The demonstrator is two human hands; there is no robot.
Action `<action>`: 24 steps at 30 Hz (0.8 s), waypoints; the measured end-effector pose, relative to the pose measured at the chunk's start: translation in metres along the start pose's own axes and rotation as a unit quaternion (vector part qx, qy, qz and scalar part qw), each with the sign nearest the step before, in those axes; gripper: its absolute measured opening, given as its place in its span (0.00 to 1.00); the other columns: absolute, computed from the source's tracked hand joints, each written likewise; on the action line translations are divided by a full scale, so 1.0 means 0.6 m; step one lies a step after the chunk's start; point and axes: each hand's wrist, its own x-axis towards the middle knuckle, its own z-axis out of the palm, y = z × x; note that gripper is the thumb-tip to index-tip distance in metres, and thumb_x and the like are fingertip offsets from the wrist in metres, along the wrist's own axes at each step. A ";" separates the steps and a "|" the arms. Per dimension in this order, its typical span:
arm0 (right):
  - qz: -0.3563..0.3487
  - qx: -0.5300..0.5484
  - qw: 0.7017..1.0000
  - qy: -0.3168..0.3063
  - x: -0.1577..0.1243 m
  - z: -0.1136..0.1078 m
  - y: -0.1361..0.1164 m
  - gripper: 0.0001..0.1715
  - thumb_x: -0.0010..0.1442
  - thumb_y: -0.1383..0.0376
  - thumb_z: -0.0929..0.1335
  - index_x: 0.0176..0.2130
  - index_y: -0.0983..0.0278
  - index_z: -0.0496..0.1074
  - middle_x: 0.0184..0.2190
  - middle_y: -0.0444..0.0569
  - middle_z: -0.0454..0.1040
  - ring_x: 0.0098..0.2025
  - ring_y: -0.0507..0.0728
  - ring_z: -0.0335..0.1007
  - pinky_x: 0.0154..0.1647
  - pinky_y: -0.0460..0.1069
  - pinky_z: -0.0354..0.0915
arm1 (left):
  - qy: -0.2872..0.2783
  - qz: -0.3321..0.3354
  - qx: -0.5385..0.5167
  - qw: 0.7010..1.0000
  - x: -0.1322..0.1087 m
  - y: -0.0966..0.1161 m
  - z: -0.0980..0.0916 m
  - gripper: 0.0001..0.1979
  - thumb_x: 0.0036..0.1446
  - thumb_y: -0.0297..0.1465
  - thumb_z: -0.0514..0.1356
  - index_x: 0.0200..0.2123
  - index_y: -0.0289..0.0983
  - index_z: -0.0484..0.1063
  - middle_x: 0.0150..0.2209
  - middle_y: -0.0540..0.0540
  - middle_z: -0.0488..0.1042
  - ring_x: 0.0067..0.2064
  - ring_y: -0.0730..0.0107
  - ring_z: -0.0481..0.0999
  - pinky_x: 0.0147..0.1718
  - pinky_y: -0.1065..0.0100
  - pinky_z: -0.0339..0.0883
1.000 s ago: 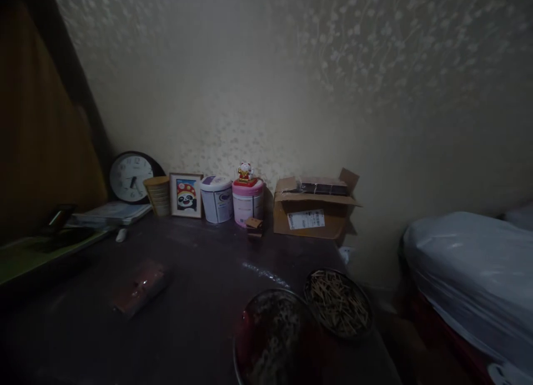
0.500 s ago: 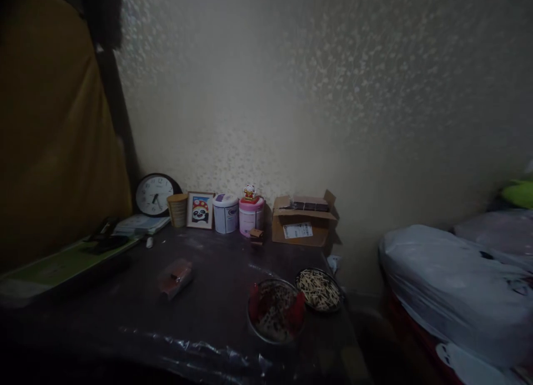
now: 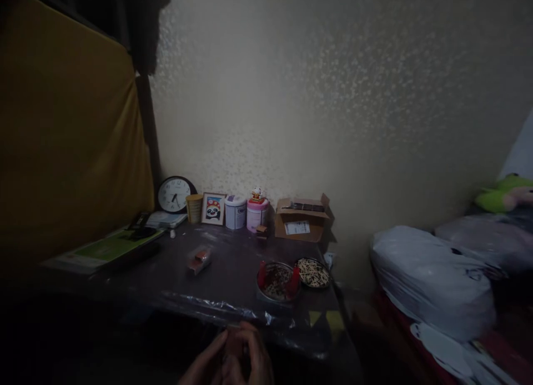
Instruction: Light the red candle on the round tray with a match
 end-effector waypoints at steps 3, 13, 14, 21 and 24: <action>0.000 0.046 0.998 -0.044 0.006 -0.010 -0.007 0.14 0.57 0.61 0.65 0.44 0.59 0.71 0.52 0.51 0.70 0.53 0.58 0.67 0.50 0.49 0.65 | -0.032 0.015 -0.034 0.999 0.009 -0.009 -0.005 0.17 0.47 0.40 0.64 0.39 0.38 0.74 0.40 0.43 0.78 0.44 0.58 0.76 0.41 0.64 0.68; 0.174 0.260 0.943 -0.111 0.043 -0.049 -0.012 0.16 0.52 0.54 0.69 0.37 0.63 0.72 0.31 0.45 0.74 0.34 0.54 0.71 0.38 0.49 0.65 | -0.008 -0.033 -0.052 0.998 0.005 0.006 -0.010 0.13 0.56 0.36 0.58 0.42 0.33 0.71 0.34 0.45 0.79 0.34 0.71 0.77 0.35 0.71 0.67; 0.179 0.261 0.942 -0.108 0.043 -0.048 -0.010 0.16 0.52 0.53 0.69 0.35 0.64 0.72 0.28 0.43 0.72 0.31 0.53 0.70 0.35 0.48 0.64 | -0.015 -0.040 -0.045 0.998 0.004 0.006 -0.008 0.14 0.57 0.36 0.57 0.42 0.33 0.71 0.34 0.45 0.79 0.34 0.71 0.77 0.34 0.71 0.67; 0.198 0.286 0.931 -0.112 0.042 -0.052 -0.011 0.17 0.51 0.53 0.70 0.29 0.65 0.72 0.22 0.41 0.70 0.25 0.50 0.65 0.29 0.45 0.61 | -0.043 -0.063 -0.018 0.997 0.003 -0.001 -0.003 0.15 0.56 0.37 0.58 0.43 0.34 0.70 0.35 0.45 0.79 0.33 0.71 0.77 0.32 0.72 0.65; 0.214 0.293 0.925 -0.109 0.043 -0.056 -0.014 0.16 0.50 0.54 0.71 0.28 0.66 0.72 0.22 0.41 0.70 0.25 0.49 0.65 0.29 0.45 0.60 | -0.040 -0.074 -0.018 0.996 0.004 -0.003 -0.005 0.16 0.55 0.37 0.58 0.45 0.36 0.70 0.36 0.45 0.79 0.34 0.71 0.77 0.33 0.72 0.65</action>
